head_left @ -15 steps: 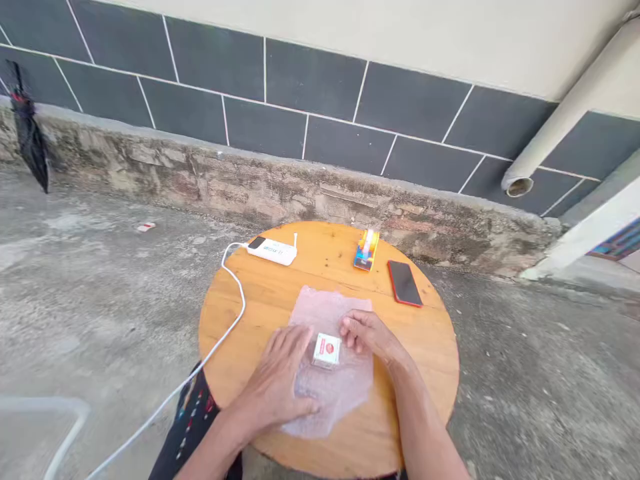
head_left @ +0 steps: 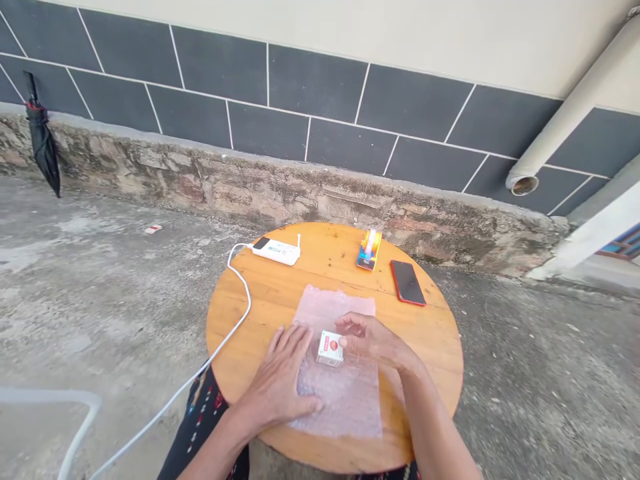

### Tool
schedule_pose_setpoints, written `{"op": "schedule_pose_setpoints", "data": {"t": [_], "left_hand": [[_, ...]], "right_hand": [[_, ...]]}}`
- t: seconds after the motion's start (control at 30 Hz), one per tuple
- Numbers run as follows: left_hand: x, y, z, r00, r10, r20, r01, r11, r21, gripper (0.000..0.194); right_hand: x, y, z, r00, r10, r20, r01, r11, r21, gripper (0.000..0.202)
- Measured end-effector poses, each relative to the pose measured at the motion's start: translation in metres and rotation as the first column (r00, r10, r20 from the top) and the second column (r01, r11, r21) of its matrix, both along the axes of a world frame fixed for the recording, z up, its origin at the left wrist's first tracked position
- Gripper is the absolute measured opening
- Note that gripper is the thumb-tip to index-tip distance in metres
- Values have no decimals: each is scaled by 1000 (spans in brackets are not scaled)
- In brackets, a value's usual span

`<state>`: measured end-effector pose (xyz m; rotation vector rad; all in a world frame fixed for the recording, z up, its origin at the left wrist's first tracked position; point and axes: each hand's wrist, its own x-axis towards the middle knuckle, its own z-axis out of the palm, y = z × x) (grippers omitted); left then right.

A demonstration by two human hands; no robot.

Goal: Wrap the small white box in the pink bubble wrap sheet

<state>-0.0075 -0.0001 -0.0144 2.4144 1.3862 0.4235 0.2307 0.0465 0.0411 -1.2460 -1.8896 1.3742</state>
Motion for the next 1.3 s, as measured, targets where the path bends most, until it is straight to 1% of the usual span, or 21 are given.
{"op": "schedule_pose_setpoints", "data": {"t": [0.07, 0.17, 0.23, 0.3, 0.37, 0.47, 0.53, 0.6, 0.7, 0.77, 0.83, 0.87, 0.93, 0.97, 1.0, 1.03, 1.07, 1.13, 1.17, 1.23, 1.3], "left_hand": [[0, 0, 0, 1000, -1, -4, 1, 1000, 10, 114], [1, 1, -2, 1000, 3, -2, -3, 1000, 26, 113], [1, 1, -4, 1000, 3, 0, -3, 999, 40, 111], [1, 1, -6, 1000, 0, 1, 0, 998, 60, 110], [0, 2, -9, 1000, -6, 0, 6, 996, 85, 109], [-1, 2, -11, 1000, -13, -10, 14, 995, 98, 108], [-1, 2, -12, 1000, -16, -15, 17, 995, 94, 106], [-1, 3, -12, 1000, -13, -13, 14, 996, 92, 104], [-1, 3, -11, 1000, -4, -14, 5, 995, 95, 103], [-1, 2, -11, 1000, -2, -15, 3, 995, 97, 102], [-2, 2, -11, 1000, 1, -15, 0, 995, 98, 102], [-2, 2, -11, 1000, 1, -16, 1, 995, 99, 102], [-2, 1, -12, 1000, -2, -19, 4, 995, 100, 101], [-2, 1, -12, 1000, -6, -23, 8, 995, 101, 102], [-2, 1, -12, 1000, -9, -28, 11, 995, 100, 102], [-2, 1, -12, 999, -10, -35, 13, 995, 96, 102], [-2, 2, -11, 999, -11, -43, 15, 996, 88, 103], [-2, 5, -6, 998, -19, -61, 23, 998, 59, 103], [-2, 8, -4, 997, -25, -70, 28, 999, 41, 103], [-2, 14, 2, 996, -35, -81, 36, 999, 13, 103], [-3, 19, 7, 996, -33, -88, 33, 999, -4, 101]], "right_hand": [[-5, -8, 3, 993, -18, 114, 4, 992, 128, 42], [-16, -21, 0, 970, -58, 235, -26, 940, 339, 48], [-23, -30, -5, 955, -94, 281, -41, 897, 441, 52], [-28, -37, -9, 947, -143, 287, -23, 862, 506, 52], [-25, -43, -11, 943, -210, 259, 37, 838, 545, 51], [-6, -50, -7, 929, -312, 198, 164, 828, 536, 49], [15, -54, -2, 904, -389, 178, 256, 825, 504, 45], [39, -57, 0, 860, -476, 182, 342, 805, 485, 42], [74, -57, -6, 789, -583, 193, 450, 762, 465, 44], [93, -56, -13, 757, -613, 226, 484, 759, 435, 47], [105, -55, -20, 740, -619, 263, 457, 749, 480, 47], [107, -56, -23, 724, -634, 271, 435, 726, 533, 47], [102, -59, -25, 689, -681, 248, 405, 645, 648, 46], [94, -62, -25, 680, -699, 220, 399, 605, 689, 44], [83, -65, -24, 682, -705, 196, 396, 580, 712, 42], [70, -69, -23, 701, -693, 169, 389, 570, 724, 38], [54, -72, -22, 740, -648, 178, 346, 595, 725, 36], [21, -78, -20, 810, -524, 261, 211, 678, 704, 35], [6, -80, -20, 831, -461, 311, 141, 715, 685, 36], [-17, -81, -21, 840, -375, 391, 41, 764, 644, 38], [-30, -79, -23, 828, -346, 441, 11, 796, 605, 40]]}}
